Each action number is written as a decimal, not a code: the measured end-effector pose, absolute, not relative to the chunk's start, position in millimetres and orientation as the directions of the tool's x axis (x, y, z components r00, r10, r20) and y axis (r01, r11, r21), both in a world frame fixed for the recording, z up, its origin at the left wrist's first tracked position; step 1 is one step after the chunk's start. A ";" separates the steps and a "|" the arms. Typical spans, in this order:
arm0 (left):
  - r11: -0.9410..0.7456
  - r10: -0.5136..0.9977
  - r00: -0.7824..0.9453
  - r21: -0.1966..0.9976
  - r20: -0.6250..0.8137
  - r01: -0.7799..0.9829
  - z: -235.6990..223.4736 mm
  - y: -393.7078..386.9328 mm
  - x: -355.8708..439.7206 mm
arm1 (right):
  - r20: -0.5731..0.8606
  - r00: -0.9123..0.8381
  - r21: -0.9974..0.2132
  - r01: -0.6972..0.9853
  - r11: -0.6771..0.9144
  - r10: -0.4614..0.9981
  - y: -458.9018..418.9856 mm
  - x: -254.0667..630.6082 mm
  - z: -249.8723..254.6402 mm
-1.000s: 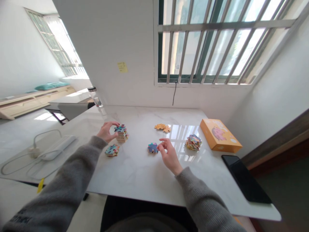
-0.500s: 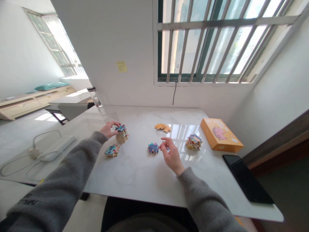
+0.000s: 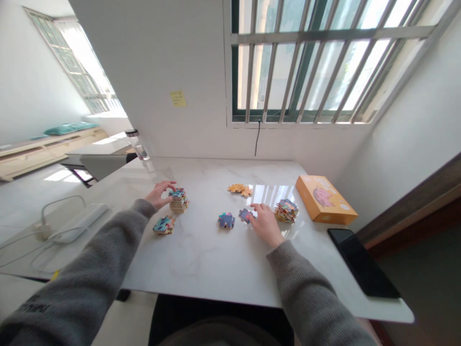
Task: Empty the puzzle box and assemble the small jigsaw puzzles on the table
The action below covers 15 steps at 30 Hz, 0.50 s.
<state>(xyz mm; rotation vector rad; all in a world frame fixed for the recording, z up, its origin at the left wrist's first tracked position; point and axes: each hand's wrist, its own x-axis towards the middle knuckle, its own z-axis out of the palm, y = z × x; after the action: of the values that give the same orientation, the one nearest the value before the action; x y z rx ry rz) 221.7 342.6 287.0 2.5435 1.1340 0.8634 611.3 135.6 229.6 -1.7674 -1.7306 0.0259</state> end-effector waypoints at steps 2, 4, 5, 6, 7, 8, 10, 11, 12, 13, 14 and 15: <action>-0.703 0.707 0.513 0.409 0.486 0.582 294.9 333.7 227.5 | 0.375 0.115 -0.334 0.942 0.019 0.920 137.6 609.5 223.8; -0.744 0.661 0.518 0.382 0.543 0.548 303.6 321.2 237.8 | 0.335 0.112 -0.261 0.965 -0.022 0.935 139.1 605.3 222.0; -0.766 0.635 0.529 0.367 0.563 0.528 307.2 313.7 244.7 | 0.319 0.106 -0.240 0.970 -0.027 0.942 139.7 603.1 222.4; -0.785 0.611 0.541 0.354 0.579 0.508 309.9 305.7 252.7 | 0.307 0.096 -0.227 0.974 -0.025 0.947 140.1 601.3 223.4; -0.805 0.586 0.556 0.345 0.589 0.483 311.2 297.2 261.6 | 0.298 0.086 -0.218 0.976 -0.020 0.951 140.3 599.9 224.7; -0.822 0.564 0.572 0.342 0.595 0.456 310.6 288.4 271.4 | 0.294 0.076 -0.209 0.978 -0.013 0.953 140.1 598.9 226.3; -0.849 0.528 0.608 0.356 0.593 0.390 303.2 270.5 292.6 | 0.297 0.057 -0.189 0.982 0.000 0.953 139.0 597.5 229.4; -0.858 0.514 0.625 0.373 0.588 0.354 296.5 261.6 303.7 | 0.299 0.049 -0.180 0.984 0.006 0.953 138.2 596.9 230.8; -0.866 0.496 0.643 0.392 0.584 0.311 288.1 252.9 314.9 | 0.301 0.042 -0.172 0.985 0.011 0.953 137.1 596.3 232.1; -0.870 0.480 0.656 0.411 0.582 0.272 278.7 244.7 325.8 | 0.301 0.035 -0.167 0.986 0.016 0.953 136.1 595.6 233.2; -0.873 0.463 0.676 0.429 0.574 0.234 268.8 237.2 336.1 | 0.301 0.030 -0.164 0.986 0.020 0.953 135.0 595.0 234.2; -0.869 0.460 0.676 0.447 0.576 0.211 259.4 230.6 345.4 | 0.302 0.027 -0.161 0.987 0.023 0.953 134.1 594.4 235.0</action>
<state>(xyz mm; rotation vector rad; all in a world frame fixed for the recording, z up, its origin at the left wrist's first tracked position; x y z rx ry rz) 345.4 230.6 259.4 2.5469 0.5295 1.0104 594.4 134.1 235.0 -1.9852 -1.9809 -0.1445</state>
